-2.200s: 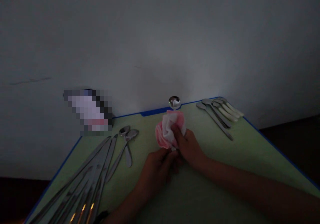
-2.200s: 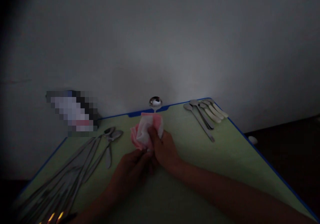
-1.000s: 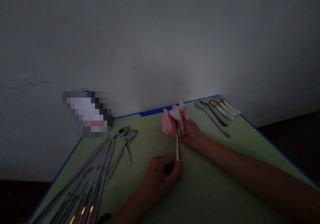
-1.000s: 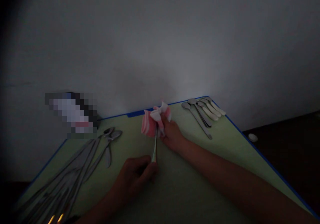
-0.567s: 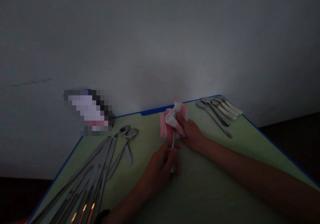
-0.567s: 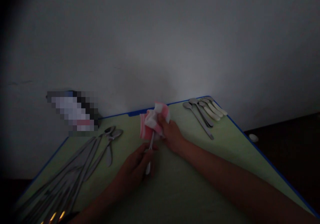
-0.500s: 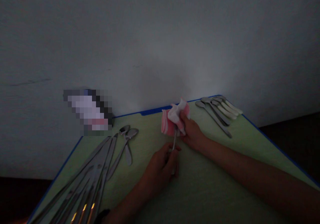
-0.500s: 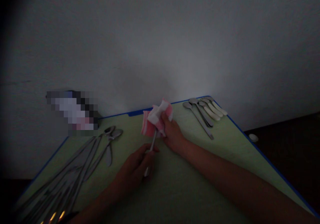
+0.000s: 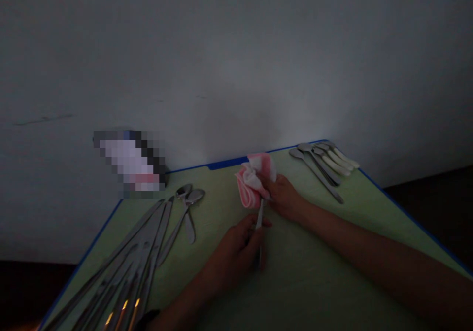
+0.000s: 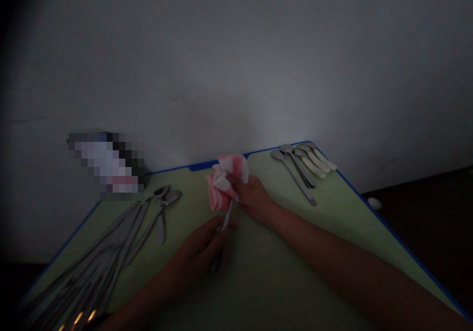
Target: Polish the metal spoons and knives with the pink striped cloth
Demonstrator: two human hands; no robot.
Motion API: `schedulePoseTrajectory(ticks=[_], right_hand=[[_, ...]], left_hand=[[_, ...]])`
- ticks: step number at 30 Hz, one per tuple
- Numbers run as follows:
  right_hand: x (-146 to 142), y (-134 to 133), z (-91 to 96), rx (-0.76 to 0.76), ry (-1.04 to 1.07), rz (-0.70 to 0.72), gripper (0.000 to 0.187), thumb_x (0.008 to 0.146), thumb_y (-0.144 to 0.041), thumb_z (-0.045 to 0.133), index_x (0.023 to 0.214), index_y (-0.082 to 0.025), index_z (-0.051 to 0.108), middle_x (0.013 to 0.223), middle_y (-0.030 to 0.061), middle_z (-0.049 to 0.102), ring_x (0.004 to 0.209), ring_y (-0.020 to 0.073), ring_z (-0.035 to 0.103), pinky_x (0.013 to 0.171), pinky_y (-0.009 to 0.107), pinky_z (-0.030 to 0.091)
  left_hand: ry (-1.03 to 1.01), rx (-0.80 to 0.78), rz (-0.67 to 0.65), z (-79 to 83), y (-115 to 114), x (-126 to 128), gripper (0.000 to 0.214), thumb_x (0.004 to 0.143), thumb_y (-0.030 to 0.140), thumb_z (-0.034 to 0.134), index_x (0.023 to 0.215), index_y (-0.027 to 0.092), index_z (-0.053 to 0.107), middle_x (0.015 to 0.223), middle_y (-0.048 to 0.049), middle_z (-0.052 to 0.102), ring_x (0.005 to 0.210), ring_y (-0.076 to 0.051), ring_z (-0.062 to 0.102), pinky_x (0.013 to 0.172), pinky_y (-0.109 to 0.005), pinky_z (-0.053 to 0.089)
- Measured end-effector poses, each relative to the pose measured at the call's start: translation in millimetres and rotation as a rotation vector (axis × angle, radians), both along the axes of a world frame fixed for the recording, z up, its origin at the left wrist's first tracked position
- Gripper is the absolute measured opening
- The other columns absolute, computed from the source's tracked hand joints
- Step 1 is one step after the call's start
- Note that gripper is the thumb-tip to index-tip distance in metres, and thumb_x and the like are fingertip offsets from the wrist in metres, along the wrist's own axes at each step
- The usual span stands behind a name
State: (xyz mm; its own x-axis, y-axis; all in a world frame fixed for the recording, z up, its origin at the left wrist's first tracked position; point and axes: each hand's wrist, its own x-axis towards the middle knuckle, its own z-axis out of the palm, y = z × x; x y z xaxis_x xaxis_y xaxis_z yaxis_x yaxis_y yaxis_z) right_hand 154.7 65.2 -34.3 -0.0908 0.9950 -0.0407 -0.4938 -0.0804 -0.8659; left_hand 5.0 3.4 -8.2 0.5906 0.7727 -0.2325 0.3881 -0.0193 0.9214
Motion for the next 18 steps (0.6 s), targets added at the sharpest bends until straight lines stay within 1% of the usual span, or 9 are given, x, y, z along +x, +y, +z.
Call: schedulePoseTrajectory(ticks=[2, 5, 8, 11, 13, 15, 18], right_hand=[[6.4, 2.6, -0.2, 0.035, -0.019, 0.064, 0.017, 0.069, -0.033, 0.062, 0.072, -0.016, 0.062, 0.063, -0.0016, 0.057, 0.055, 0.0090, 0.048, 0.051, 0.021, 0.036], [18.2, 6.5, 2.1, 0.027, -0.032, 0.185, 0.015, 0.066, -0.027, 0.063, 0.073, -0.014, 0.061, 0.063, -0.0013, 0.058, 0.056, 0.0096, 0.050, 0.054, 0.022, 0.039], [25.1, 8.7, 3.7, 0.016, -0.033, 0.204, 0.019, 0.064, -0.026, 0.065, 0.077, -0.013, 0.061, 0.068, 0.0006, 0.060, 0.062, 0.0118, 0.054, 0.061, 0.025, 0.042], [25.0, 9.9, 1.8, 0.064, -0.068, 0.120, 0.022, 0.064, -0.030, 0.066, 0.079, -0.015, 0.060, 0.071, 0.0006, 0.060, 0.065, 0.0119, 0.053, 0.065, 0.026, 0.043], [23.7, 10.4, 0.0, 0.133, -0.186, 0.047, 0.024, 0.068, -0.036, 0.063, 0.079, -0.016, 0.059, 0.071, 0.0007, 0.058, 0.066, 0.0121, 0.051, 0.064, 0.025, 0.042], [23.2, 10.3, -0.7, 0.195, -0.344, -0.030, 0.028, 0.073, -0.043, 0.056, 0.077, -0.016, 0.059, 0.069, 0.0005, 0.056, 0.064, 0.0119, 0.048, 0.060, 0.024, 0.039], [24.0, 8.5, 0.6, 0.200, -0.518, -0.129, 0.039, 0.077, -0.052, 0.046, 0.069, -0.016, 0.055, 0.061, -0.0011, 0.050, 0.056, 0.0103, 0.041, 0.052, 0.022, 0.034]], left_hand=[[-0.022, 0.005, 0.025, -0.2, 0.6, 0.1, 0.030, 0.091, 0.031, 0.033, 0.114, 0.015, 0.045, 0.056, 0.0057, 0.048, 0.046, -0.009, 0.043, 0.046, -0.019, 0.035], [-0.043, -0.005, 0.068, -0.3, 2.5, 0.6, 0.031, 0.091, 0.031, 0.032, 0.115, 0.015, 0.044, 0.055, 0.0069, 0.045, 0.043, -0.008, 0.039, 0.043, -0.019, 0.033], [-0.028, 0.015, 0.092, 0.4, 3.8, 1.1, 0.033, 0.091, 0.033, 0.033, 0.116, 0.017, 0.045, 0.057, 0.0068, 0.045, 0.043, -0.008, 0.040, 0.044, -0.019, 0.033], [0.024, 0.065, 0.088, 2.2, 4.3, 1.6, 0.033, 0.091, 0.034, 0.033, 0.115, 0.017, 0.048, 0.057, 0.0060, 0.045, 0.046, -0.009, 0.042, 0.045, -0.020, 0.033], [0.051, 0.093, 0.071, 3.5, 4.5, 1.7, 0.034, 0.091, 0.035, 0.034, 0.115, 0.017, 0.049, 0.056, 0.0052, 0.046, 0.048, -0.010, 0.043, 0.047, -0.020, 0.034], [0.056, 0.098, 0.044, 3.9, 4.3, 1.7, 0.035, 0.091, 0.034, 0.034, 0.117, 0.017, 0.049, 0.057, 0.0046, 0.046, 0.049, -0.010, 0.043, 0.048, -0.021, 0.034], [0.029, 0.062, 0.020, 2.3, 3.3, 1.1, 0.036, 0.091, 0.035, 0.034, 0.119, 0.017, 0.047, 0.059, 0.0045, 0.046, 0.050, -0.010, 0.043, 0.049, -0.020, 0.034]])
